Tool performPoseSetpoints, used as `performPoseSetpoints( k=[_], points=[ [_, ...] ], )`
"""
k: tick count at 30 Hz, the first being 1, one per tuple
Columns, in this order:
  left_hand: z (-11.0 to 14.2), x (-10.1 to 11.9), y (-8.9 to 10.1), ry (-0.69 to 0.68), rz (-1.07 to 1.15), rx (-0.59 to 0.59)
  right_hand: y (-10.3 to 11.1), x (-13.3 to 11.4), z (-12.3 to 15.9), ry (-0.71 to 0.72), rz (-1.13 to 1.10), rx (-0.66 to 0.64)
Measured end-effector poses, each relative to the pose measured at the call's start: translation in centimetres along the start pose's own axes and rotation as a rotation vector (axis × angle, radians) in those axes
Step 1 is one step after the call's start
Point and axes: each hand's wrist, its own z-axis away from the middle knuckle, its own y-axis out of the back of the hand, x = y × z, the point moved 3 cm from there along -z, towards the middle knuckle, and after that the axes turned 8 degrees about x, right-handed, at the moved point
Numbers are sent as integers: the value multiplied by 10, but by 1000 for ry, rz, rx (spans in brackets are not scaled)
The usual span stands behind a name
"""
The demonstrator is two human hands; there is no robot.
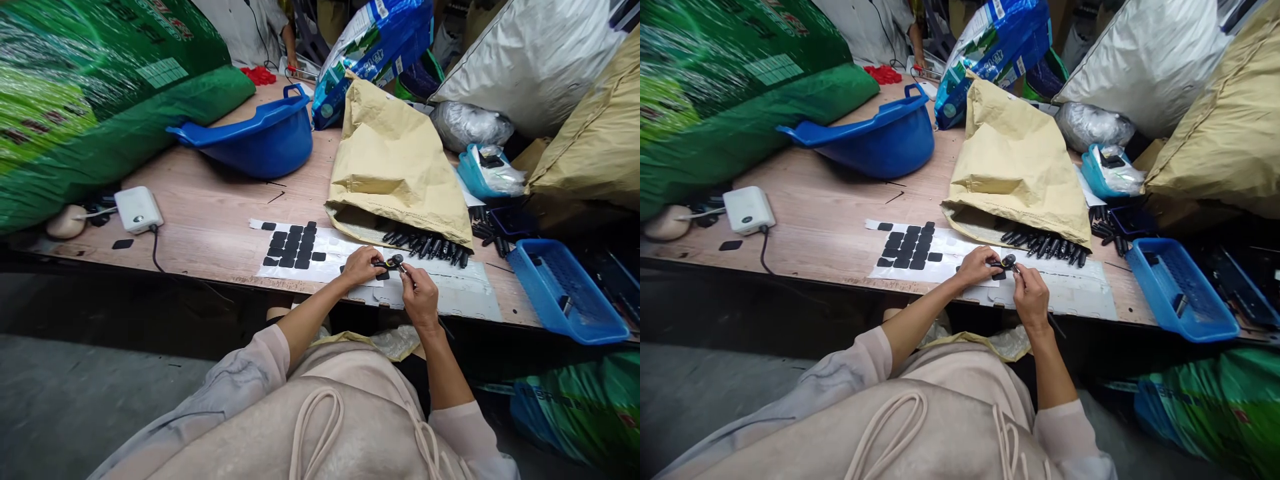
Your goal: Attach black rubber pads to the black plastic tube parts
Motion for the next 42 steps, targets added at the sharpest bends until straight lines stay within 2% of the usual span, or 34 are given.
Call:
performPoseSetpoints(
  k=[4, 7, 10, 15, 21, 24, 28, 31, 34, 39, 42],
  points=[
    [-1, 0, 0, 9, 13, -6, -4, -11, -3, 36, 23, 21],
    [-1, 0, 0, 21, 4, 0, -8, -13, -4, 61, 100, -32],
    [-1, 1, 1, 25, 9, -2, -8, -12, -7, 74, 188, -65],
    [0, 1, 0, 21, 8, -8, 0, -8, -12, 70, 225, 13],
    [0, 1, -1, 12, -2, 1, 1, -3, -9, 32, 250, -33],
    [0, 0, -1, -8, -18, 2, 11, 7, -14, 4, 240, 28],
    [2, -1, -1, -45, -42, 9, 30, 39, -18, -56, 307, 85],
    [3, 0, -2, -69, -68, 11, 38, 67, -14, -40, 365, 44],
    [4, 1, -2, -73, -96, 6, 37, 85, -7, 65, 353, -30],
    [1, 1, -1, -85, -105, -6, 29, 91, 3, 122, 382, 16],
    [9, 7, 6, -152, -55, 16, 26, 88, 4, 123, 400, 24]
  ],
)
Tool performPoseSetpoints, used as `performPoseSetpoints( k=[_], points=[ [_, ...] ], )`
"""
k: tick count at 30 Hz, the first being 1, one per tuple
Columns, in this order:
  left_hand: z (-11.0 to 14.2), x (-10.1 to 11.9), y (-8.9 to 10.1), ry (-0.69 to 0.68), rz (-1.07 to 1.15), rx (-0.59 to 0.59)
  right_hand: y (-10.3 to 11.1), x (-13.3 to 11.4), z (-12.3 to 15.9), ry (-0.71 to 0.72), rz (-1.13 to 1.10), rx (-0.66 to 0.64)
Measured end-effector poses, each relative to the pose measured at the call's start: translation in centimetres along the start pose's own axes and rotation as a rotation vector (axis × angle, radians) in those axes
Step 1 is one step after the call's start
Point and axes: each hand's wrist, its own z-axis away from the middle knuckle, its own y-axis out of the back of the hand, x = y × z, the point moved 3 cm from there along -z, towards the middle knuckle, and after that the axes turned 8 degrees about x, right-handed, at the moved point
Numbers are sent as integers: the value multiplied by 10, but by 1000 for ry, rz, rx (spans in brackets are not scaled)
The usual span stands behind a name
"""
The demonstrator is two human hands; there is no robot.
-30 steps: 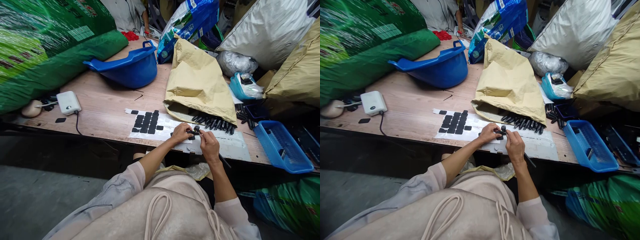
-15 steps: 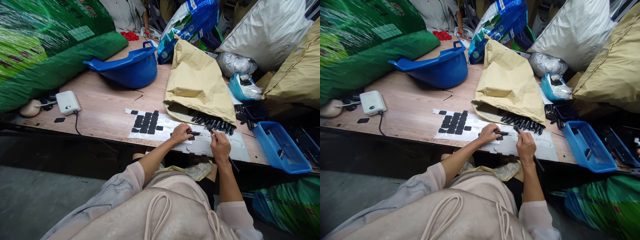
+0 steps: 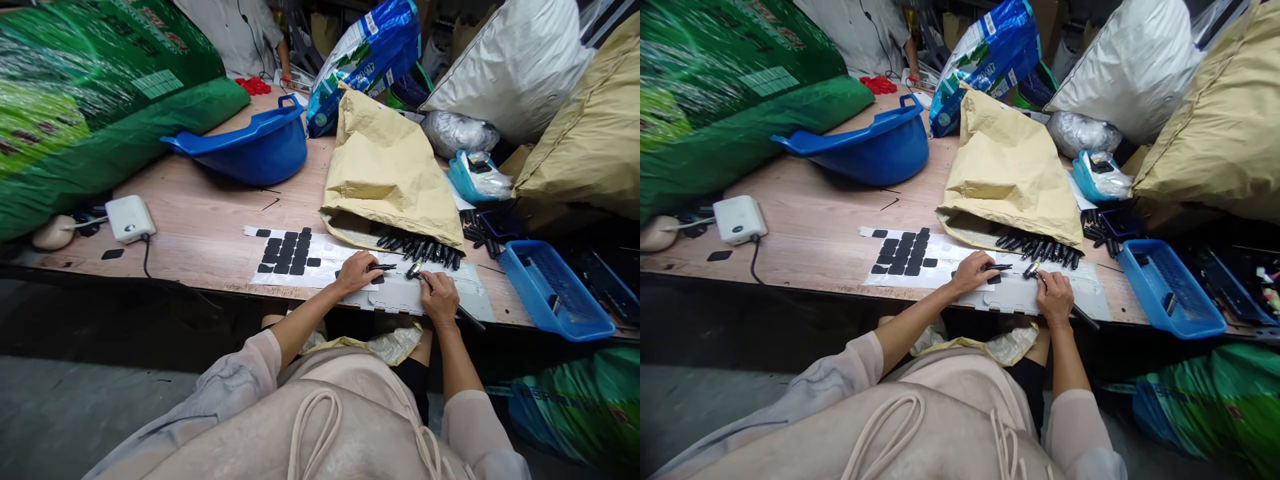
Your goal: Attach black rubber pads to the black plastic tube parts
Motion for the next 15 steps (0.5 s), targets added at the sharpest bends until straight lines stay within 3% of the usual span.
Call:
performPoseSetpoints(
  k=[3, 7, 9, 11, 13, 15],
  points=[
    [28, 16, 7, -133, 118, -48, 0, -2, 0, -9, 17, -12],
    [95, 28, -4, -215, 211, -424, 0, -2, 1, -32, 27, -5],
    [121, 18, -14, -109, 152, -540, 0, -2, 1, -29, 30, 2],
    [136, -1, -24, 97, 7, -599, -1, -3, 2, -18, 33, 5],
    [141, -21, -29, 292, -190, -644, 0, -3, 2, -15, 38, 6],
    [142, -34, -29, 386, -341, -698, 0, -3, 2, -23, 45, 7]
  ],
)
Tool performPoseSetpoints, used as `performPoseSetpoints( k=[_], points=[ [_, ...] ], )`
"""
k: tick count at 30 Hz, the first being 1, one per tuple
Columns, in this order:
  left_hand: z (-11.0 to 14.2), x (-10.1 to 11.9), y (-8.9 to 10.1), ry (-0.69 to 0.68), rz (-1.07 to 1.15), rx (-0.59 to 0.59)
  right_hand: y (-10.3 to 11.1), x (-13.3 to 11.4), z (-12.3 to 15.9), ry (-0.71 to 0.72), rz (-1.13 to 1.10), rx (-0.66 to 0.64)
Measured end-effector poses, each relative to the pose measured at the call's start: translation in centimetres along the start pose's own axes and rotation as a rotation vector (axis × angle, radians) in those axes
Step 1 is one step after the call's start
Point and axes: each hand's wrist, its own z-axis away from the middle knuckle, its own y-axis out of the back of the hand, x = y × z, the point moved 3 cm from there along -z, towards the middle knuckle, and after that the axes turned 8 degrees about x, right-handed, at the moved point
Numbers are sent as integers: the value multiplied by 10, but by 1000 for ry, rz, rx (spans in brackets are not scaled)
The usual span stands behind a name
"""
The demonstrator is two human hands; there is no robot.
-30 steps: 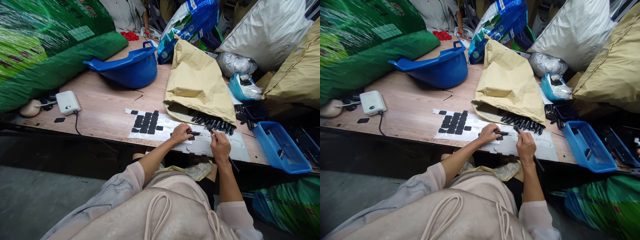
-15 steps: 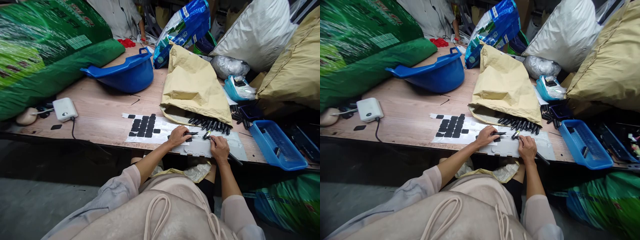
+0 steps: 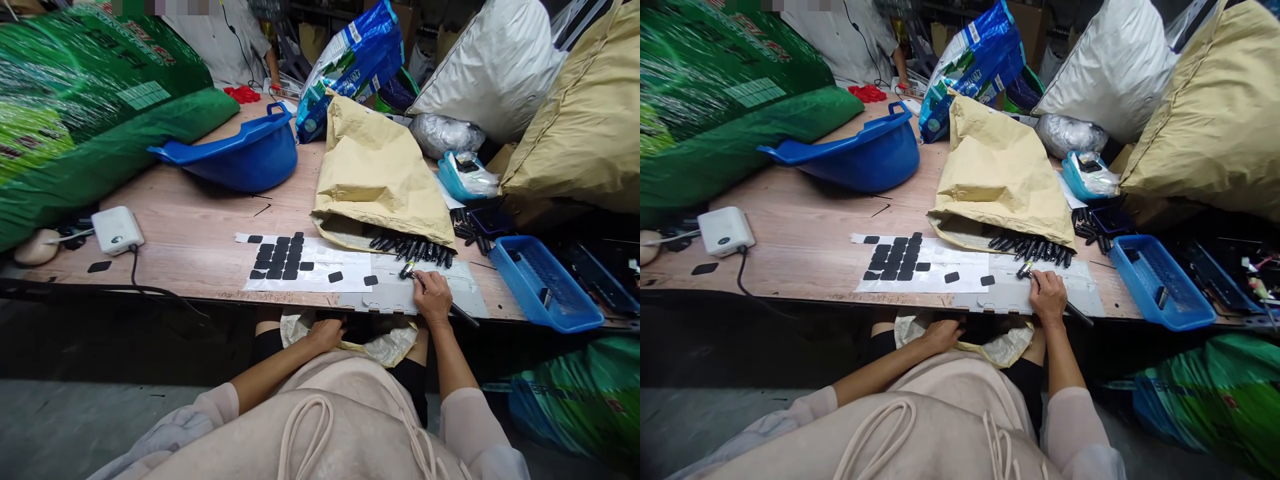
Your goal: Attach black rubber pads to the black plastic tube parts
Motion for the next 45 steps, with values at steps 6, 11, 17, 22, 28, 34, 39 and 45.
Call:
performPoseSetpoints(
  k=[6, 11, 17, 22, 28, 34, 39, 45],
  points=[
    [16, 26, 31, -269, 54, -57, 2, -2, 0, 14, 11, 7],
    [-14, 78, 102, -369, 307, 269, 3, -4, 0, 15, 15, 9],
    [-101, 121, 156, -152, 201, 610, 1, -3, 2, 8, -28, 27],
    [-133, 138, 159, -73, 77, 573, 1, -4, 3, -14, -39, 17],
    [-138, 144, 159, -32, 0, 557, 3, -7, 3, -10, -42, 35],
    [-135, 146, 160, -4, 8, 541, 5, -8, 3, -23, -48, 39],
    [-106, 128, 155, -13, 104, 612, 4, -7, 3, -35, -49, 32],
    [-66, 80, 135, 12, 299, 603, 3, -5, 3, -19, -43, 60]
  ],
)
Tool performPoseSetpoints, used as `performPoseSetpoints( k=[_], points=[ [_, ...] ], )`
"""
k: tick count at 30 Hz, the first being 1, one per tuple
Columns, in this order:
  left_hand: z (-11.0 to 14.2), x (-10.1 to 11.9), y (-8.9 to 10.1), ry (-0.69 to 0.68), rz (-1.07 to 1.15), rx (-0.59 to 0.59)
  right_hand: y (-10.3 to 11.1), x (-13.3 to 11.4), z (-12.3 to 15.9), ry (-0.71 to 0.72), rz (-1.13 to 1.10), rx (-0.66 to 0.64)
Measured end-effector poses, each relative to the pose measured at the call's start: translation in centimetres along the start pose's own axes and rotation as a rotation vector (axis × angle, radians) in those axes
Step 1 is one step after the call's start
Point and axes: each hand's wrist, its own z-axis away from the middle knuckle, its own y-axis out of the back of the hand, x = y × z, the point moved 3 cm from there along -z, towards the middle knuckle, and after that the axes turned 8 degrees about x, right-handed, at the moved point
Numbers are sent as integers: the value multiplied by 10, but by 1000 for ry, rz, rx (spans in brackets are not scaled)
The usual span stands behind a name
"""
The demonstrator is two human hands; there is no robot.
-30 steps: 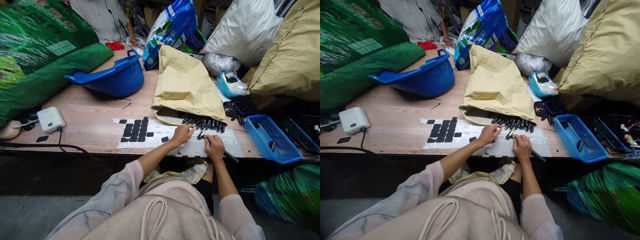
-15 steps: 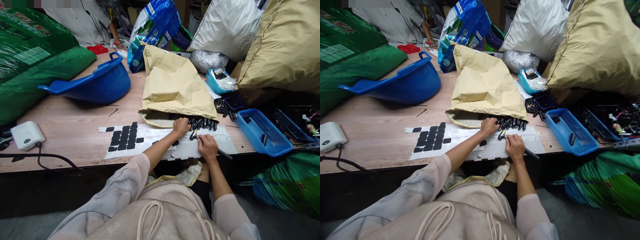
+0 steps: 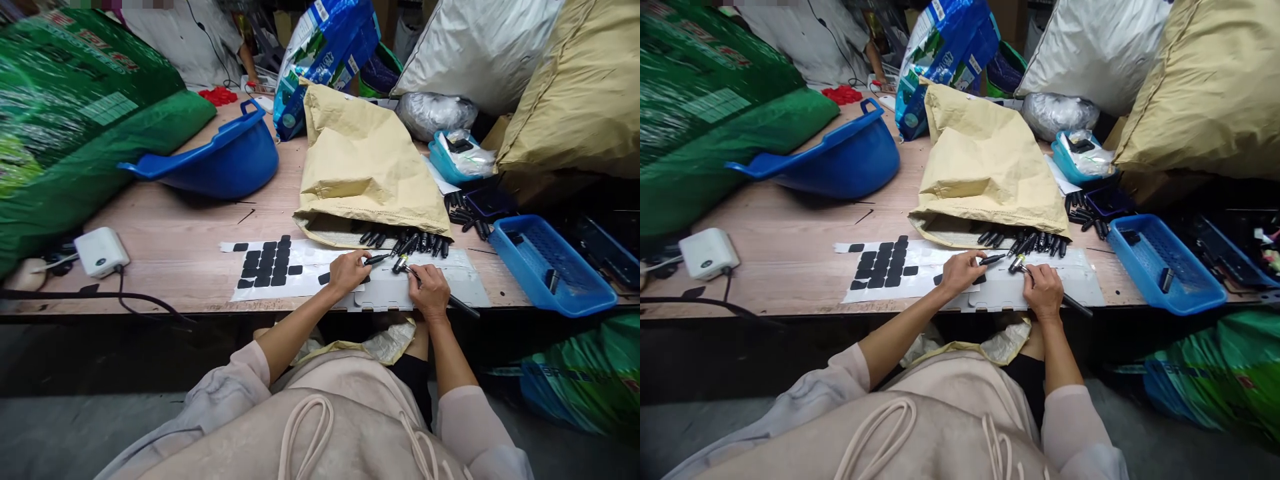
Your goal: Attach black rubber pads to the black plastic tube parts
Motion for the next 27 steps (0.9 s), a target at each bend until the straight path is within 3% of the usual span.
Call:
performPoseSetpoints(
  k=[6, 20, 23, 27],
  points=[
    [11, -30, 6, -77, 37, 44, -1, 2, -1, -17, 3, -37],
    [21, -32, 4, -18, 69, 18, 3, 1, 0, -86, 90, -9],
    [20, -32, 5, -17, 74, 4, 8, -10, -3, -102, -4, 6],
    [19, -31, 6, -20, 67, -5, 11, -47, -10, -118, -200, 6]
  ],
)
